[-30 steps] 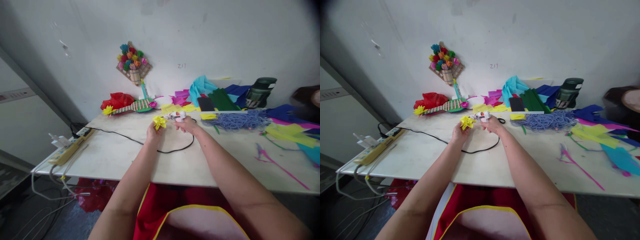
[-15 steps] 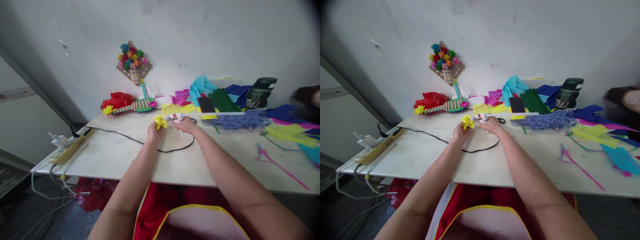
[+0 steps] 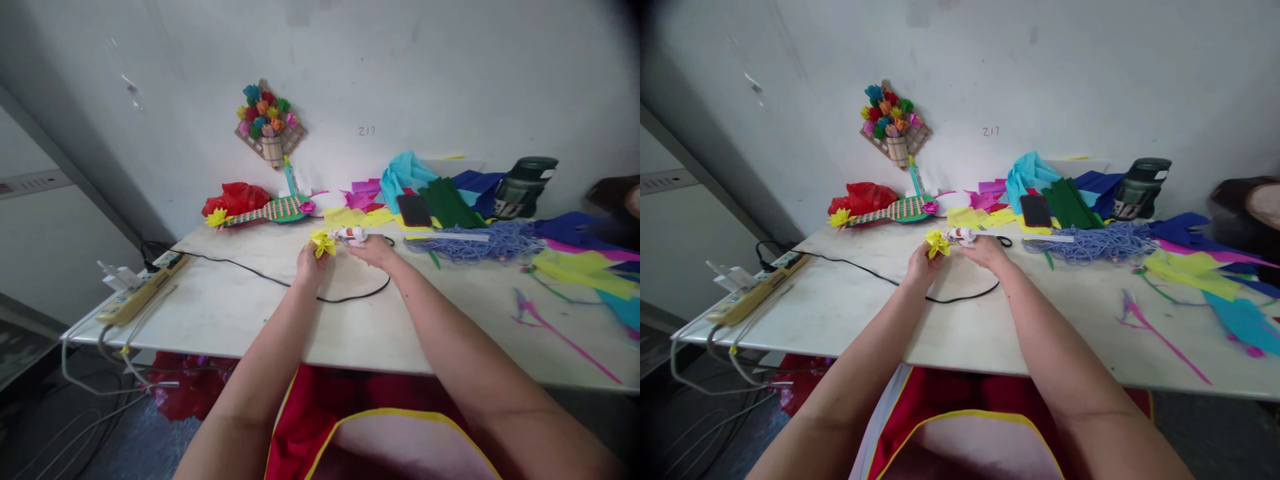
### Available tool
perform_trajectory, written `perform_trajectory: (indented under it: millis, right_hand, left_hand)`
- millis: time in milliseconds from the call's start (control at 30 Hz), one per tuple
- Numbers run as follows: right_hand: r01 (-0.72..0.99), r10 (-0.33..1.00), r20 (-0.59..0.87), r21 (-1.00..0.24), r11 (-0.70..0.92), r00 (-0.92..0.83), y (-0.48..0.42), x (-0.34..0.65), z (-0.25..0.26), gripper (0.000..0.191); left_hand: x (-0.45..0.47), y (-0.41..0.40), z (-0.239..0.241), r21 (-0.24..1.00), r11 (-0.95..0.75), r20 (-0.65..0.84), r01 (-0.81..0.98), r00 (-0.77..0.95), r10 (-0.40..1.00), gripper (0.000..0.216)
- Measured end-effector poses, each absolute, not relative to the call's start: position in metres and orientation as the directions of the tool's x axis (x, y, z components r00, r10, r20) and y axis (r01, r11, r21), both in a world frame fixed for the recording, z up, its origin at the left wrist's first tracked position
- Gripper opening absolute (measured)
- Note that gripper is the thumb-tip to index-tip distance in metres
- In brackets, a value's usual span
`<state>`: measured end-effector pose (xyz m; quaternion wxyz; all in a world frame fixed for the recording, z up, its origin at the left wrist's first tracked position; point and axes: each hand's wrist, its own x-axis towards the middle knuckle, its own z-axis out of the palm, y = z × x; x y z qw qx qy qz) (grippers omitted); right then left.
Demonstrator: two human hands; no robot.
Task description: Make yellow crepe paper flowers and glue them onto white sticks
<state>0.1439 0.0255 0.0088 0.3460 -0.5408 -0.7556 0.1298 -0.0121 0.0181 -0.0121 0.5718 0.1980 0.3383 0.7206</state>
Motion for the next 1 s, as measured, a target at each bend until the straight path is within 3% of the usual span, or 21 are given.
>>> perform_trajectory:
  millis: [700, 1000]
  right_hand:
    - [0.776, 0.923, 0.332, -0.522, 0.353, -0.196, 0.0205, 0.1409, 0.0146, 0.030]
    - [0.640, 0.945, 0.289, -0.700, 0.317, -0.153, 0.0223, 0.1428, 0.0124, 0.025]
  left_hand:
    - [-0.0126, 0.0242, -0.0178, 0.711, -0.130, -0.093, -0.691, -0.276, 0.957, 0.013]
    - [-0.0133, 0.0219, -0.0141, 0.698, -0.107, -0.128, -0.708, -0.270, 0.954, 0.013]
